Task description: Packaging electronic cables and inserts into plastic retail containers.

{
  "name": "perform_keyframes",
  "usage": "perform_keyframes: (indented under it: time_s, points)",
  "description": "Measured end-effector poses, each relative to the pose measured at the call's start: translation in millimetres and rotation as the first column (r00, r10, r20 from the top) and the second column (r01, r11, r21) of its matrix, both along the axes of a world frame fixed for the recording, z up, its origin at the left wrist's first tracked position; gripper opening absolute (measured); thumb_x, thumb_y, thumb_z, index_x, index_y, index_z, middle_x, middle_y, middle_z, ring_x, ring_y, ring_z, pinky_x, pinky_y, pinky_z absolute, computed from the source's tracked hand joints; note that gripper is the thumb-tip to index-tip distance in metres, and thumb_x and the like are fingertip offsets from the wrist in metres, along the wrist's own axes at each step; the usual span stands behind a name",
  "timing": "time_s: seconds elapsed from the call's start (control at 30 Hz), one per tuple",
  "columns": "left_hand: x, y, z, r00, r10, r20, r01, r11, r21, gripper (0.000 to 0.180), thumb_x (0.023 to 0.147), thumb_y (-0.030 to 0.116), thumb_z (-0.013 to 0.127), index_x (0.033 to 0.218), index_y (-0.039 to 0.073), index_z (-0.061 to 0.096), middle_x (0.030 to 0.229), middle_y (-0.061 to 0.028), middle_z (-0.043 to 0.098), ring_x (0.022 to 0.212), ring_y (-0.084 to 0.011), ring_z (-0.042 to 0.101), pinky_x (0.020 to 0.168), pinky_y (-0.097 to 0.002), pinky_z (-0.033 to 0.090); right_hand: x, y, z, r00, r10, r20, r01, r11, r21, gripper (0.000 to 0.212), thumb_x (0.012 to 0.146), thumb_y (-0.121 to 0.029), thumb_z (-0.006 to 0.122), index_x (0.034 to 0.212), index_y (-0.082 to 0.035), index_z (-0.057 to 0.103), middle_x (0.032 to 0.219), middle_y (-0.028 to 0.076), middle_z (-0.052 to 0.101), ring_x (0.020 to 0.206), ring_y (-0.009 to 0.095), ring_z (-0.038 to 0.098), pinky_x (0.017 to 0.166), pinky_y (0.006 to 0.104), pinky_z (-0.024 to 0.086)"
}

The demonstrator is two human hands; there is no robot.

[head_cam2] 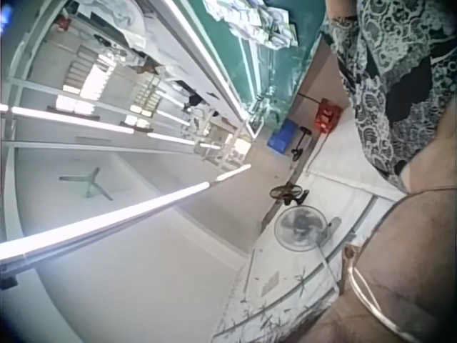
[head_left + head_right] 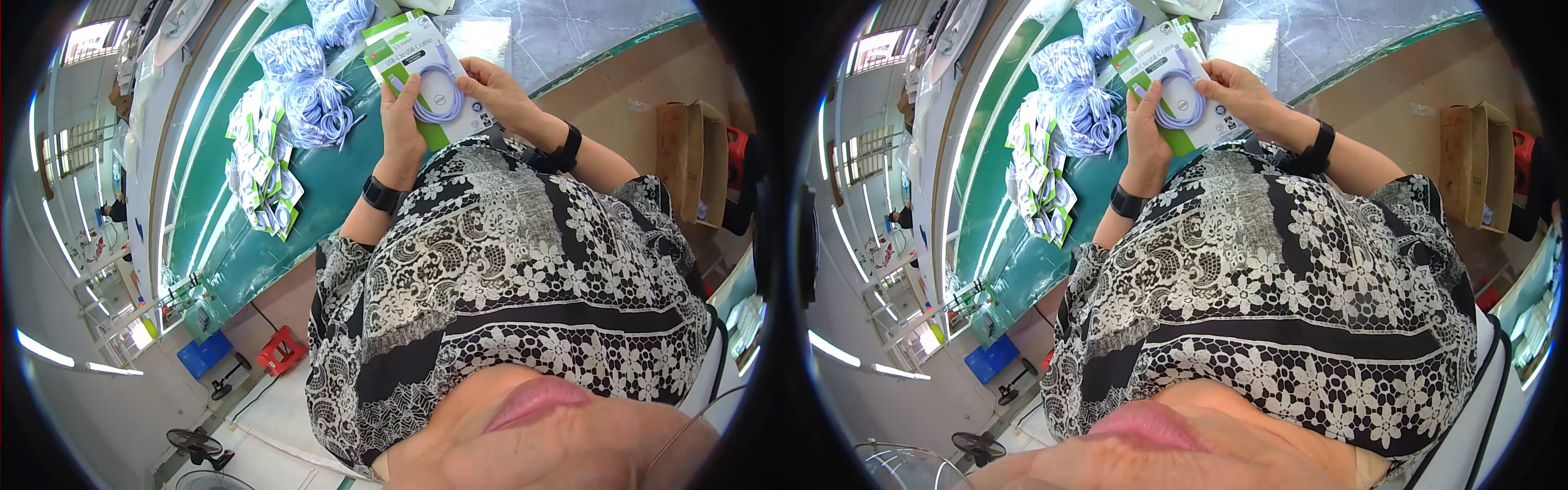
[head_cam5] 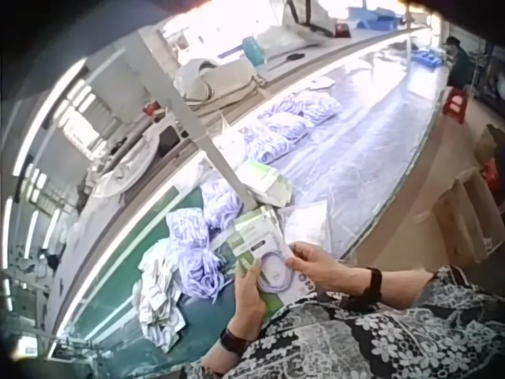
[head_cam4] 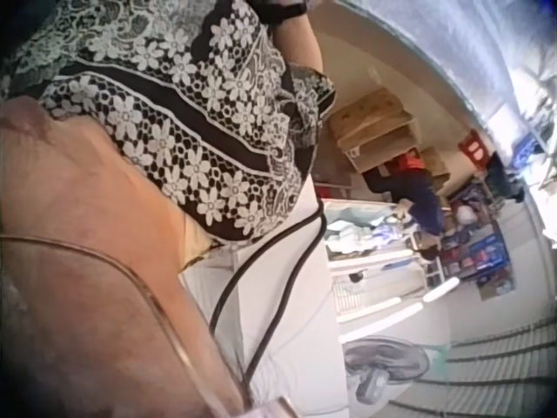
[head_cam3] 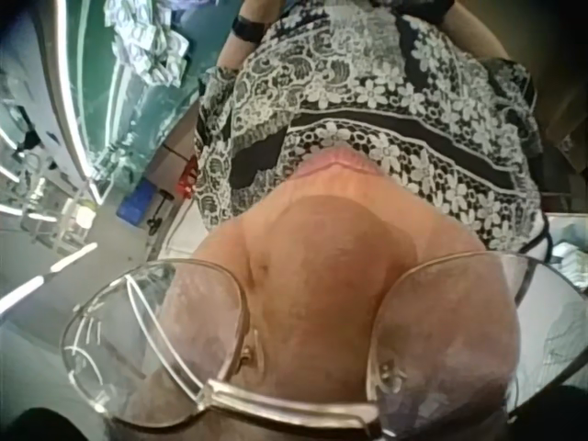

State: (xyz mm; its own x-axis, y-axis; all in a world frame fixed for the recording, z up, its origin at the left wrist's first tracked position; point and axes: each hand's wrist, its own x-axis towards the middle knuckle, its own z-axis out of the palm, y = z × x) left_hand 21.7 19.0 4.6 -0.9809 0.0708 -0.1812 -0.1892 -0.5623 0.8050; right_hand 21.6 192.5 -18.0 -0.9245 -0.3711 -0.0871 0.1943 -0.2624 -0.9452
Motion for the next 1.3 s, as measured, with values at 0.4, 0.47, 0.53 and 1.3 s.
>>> perform_keyframes:
  time_s: [0.4, 0.47, 0.53, 1.3]
  points:
    - [-17.2, -6.3, -9.5, 0.973, -0.07, -0.218, -0.026, 0.912, -0.41, 0.031, 0.09, 0.014, 0.061, 0.115, -0.001, 0.05, 0.106, -0.0089, 0.06, 0.088, -0.0121, 0.06, 0.073, -0.0252, 0.051, -45.3, -13.1, 15.5, 0.907, -0.134, -0.4, 0.269, 0.914, 0.304, 0.053, 0.087, -0.022, 0.066, 0.126, 0.004, 0.042, 0.104, 0.011, 0.061, 0.091, 0.016, 0.06, 0.076, 0.0279, 0.049]
    - [-26.3, -18.9, -22.1, 0.952, -0.011, -0.305, -0.169, 0.811, -0.559, 0.034, 0.089, 0.013, 0.062, 0.116, -0.002, 0.047, 0.11, -0.0101, 0.057, 0.091, -0.0123, 0.058, 0.076, -0.0256, 0.05, -48.0, -11.7, 34.9, 0.92, -0.184, -0.344, 0.322, 0.857, 0.401, 0.048, 0.082, -0.009, 0.068, 0.123, 0.002, 0.044, 0.112, 0.011, 0.056, 0.099, 0.018, 0.057, 0.083, 0.0307, 0.048]
    - [-15.5, -17.8, 7.4, 0.996, 0.042, -0.084, -0.077, 0.879, -0.47, 0.037, 0.089, 0.013, 0.062, 0.118, -0.002, 0.045, 0.113, -0.011, 0.054, 0.097, -0.0135, 0.057, 0.082, -0.0268, 0.049, -60.4, -7.0, 32.1, 0.915, -0.289, -0.28, 0.354, 0.909, 0.219, 0.054, 0.083, -0.01, 0.067, 0.127, 0.003, 0.039, 0.115, 0.012, 0.056, 0.104, 0.019, 0.056, 0.084, 0.0309, 0.048]
    - [-17.5, -55.6, -1.8, 0.985, 0.046, -0.164, -0.045, 0.999, 0.004, 0.031, 0.091, -0.001, 0.052, 0.122, 0.002, 0.046, 0.12, -0.0093, 0.056, 0.107, -0.0217, 0.057, 0.093, -0.0371, 0.049, -115.6, 32.9, 12.0, 0.979, -0.086, -0.186, 0.156, 0.9, 0.408, 0.025, 0.091, -0.021, 0.056, 0.106, -0.001, 0.059, 0.096, 0.004, 0.058, 0.087, 0.013, 0.057, 0.07, 0.0269, 0.048]
